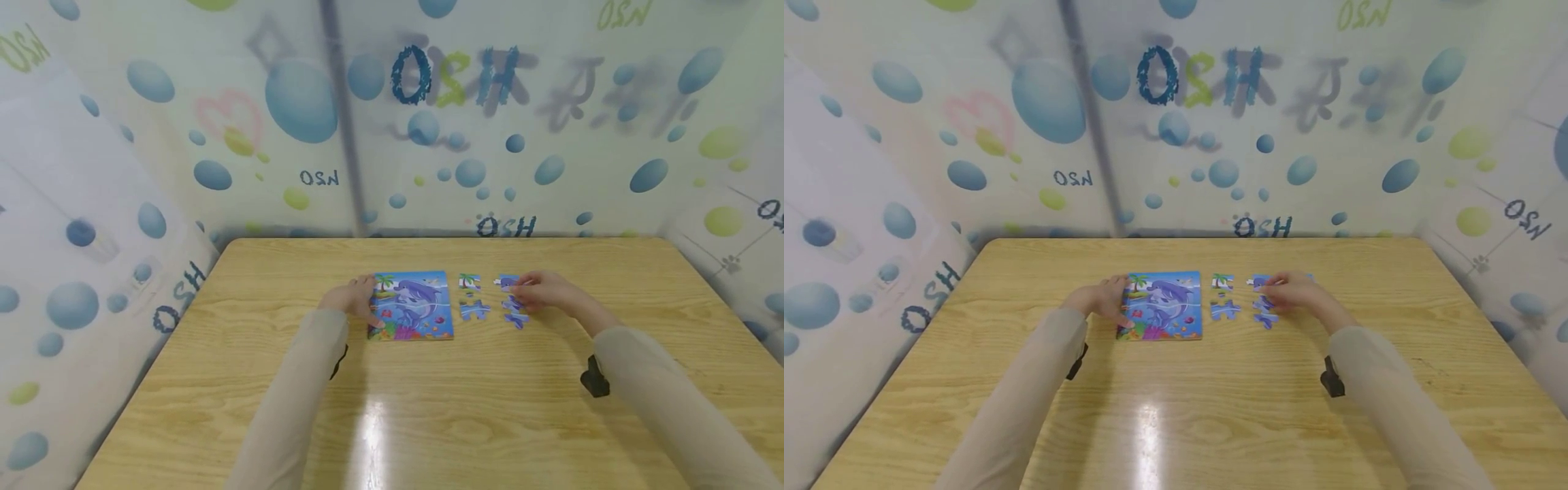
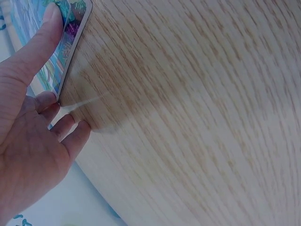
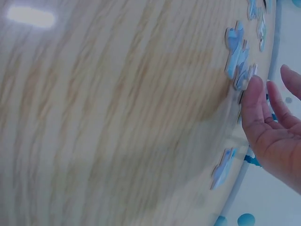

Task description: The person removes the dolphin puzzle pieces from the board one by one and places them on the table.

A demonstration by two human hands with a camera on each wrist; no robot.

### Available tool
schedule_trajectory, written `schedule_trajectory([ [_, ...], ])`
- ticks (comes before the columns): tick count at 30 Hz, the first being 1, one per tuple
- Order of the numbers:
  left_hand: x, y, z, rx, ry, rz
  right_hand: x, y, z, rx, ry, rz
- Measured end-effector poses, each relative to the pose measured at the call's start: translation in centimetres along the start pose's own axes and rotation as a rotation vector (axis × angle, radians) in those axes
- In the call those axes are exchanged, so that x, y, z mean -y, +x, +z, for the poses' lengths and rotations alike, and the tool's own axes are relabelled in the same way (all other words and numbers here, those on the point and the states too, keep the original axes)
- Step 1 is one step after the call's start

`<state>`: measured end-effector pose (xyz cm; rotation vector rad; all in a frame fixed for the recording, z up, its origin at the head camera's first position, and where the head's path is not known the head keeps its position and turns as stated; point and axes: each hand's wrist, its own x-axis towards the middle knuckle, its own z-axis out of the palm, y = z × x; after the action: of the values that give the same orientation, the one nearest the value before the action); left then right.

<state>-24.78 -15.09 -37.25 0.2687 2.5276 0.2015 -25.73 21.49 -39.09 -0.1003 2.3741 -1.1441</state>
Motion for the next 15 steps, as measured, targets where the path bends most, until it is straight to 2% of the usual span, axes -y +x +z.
schedule_trajectory([
  [4,0.3,0.0,0.1,-0.002,-0.005,0.002,1.3,0.4,0.5,0.032,-0.021,-0.037],
  [11,0.4,-0.1,0.3,-0.015,-0.019,0.008,2.9,1.5,1.6,0.093,0.03,-0.124],
  [15,0.2,-0.4,0.2,-0.024,0.01,0.006,3.5,2.3,2.3,0.118,0.046,-0.15],
])
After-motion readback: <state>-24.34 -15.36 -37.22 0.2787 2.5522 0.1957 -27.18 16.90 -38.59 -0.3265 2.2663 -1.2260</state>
